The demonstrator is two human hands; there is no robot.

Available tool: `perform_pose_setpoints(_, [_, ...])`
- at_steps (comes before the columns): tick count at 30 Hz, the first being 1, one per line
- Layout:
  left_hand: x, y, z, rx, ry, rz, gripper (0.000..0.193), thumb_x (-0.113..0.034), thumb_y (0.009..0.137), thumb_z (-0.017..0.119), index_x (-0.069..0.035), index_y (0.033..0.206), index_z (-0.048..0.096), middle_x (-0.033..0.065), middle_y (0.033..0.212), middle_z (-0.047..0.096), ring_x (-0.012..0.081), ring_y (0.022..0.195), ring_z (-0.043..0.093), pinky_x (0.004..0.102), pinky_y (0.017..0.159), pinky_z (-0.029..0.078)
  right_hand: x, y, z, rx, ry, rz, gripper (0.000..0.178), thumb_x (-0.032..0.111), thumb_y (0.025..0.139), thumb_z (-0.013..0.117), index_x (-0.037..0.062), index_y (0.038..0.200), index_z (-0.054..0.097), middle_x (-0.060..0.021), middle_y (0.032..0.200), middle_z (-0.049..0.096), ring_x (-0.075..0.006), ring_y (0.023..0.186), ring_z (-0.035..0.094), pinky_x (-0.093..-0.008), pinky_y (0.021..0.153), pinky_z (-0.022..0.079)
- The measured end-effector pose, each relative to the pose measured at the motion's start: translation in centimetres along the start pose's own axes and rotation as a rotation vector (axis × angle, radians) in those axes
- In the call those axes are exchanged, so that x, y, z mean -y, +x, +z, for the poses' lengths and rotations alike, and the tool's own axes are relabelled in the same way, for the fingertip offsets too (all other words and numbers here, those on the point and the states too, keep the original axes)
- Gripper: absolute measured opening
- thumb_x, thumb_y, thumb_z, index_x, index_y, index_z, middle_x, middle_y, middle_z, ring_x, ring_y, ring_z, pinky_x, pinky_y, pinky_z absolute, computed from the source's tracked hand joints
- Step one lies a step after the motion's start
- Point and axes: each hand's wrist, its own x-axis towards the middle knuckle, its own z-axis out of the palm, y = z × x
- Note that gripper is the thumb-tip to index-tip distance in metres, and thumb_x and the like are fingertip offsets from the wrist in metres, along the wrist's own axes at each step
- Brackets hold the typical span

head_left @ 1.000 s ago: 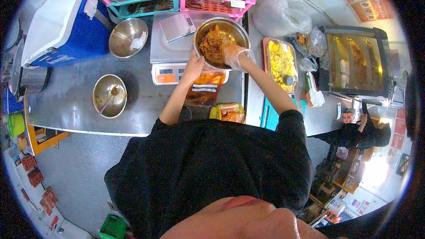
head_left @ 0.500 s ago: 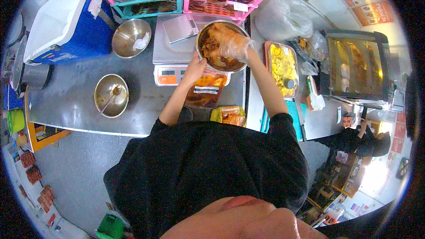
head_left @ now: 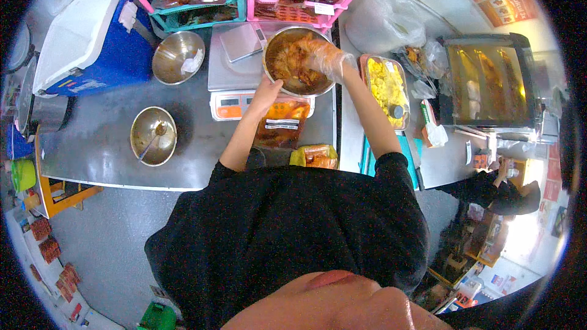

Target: The person assembles food orders by placing buns, fried chicken, and scrambled eggs into paper boxes. They also mix fried chicken with sauce in a metal bowl and pack it into a plastic bag. The person uses gloves and handles multiple items on a stainless steel counter.

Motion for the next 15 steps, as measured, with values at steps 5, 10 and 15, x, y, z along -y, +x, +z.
perform_pose_setpoints(5, [-0.1, -0.8, 1.3, -0.042, -0.008, -0.019, 0.050, -0.002, 0.090, 0.040, -0.007, 0.135, 0.020, 0.0197, 0.124, 0.046, 0.0339, 0.090, 0.064, 0.0380, 0.063, 0.061, 0.4, -1.3, -1.5, -0.084, 0.172, -0.234, 0.052, 0.041, 0.078, 0.062, 0.0130, 0.120, 0.055, -0.0171, 0.119, 0.056, -0.0364, 0.109, 0.053, -0.0448, 0.095, 0.043])
perform_pose_setpoints(10, [-0.8, -3.9, 4.3, 0.003, 0.131, -0.097, 0.050, -0.002, 0.089, 0.038, -0.006, 0.135, 0.021, 0.0174, 0.122, 0.049, 0.0334, 0.091, 0.064, 0.0384, 0.064, 0.061, -1.3, -6.9, -1.1, -0.100, 0.109, -0.209, 0.055, 0.043, 0.075, 0.064, 0.0152, 0.122, 0.054, -0.0157, 0.124, 0.053, -0.0371, 0.112, 0.051, -0.0477, 0.095, 0.042])
perform_pose_setpoints(15, [-0.1, -6.0, 8.3, 0.174, 0.174, -0.130, 0.048, -0.003, 0.090, 0.040, -0.003, 0.134, 0.023, 0.0225, 0.121, 0.049, 0.0302, 0.076, 0.067, 0.0332, 0.059, 0.061, -1.5, -13.3, 3.6, -0.202, -0.376, -0.274, 0.059, 0.045, 0.073, 0.065, 0.0175, 0.123, 0.053, -0.0144, 0.129, 0.049, -0.0379, 0.114, 0.049, -0.0505, 0.095, 0.041])
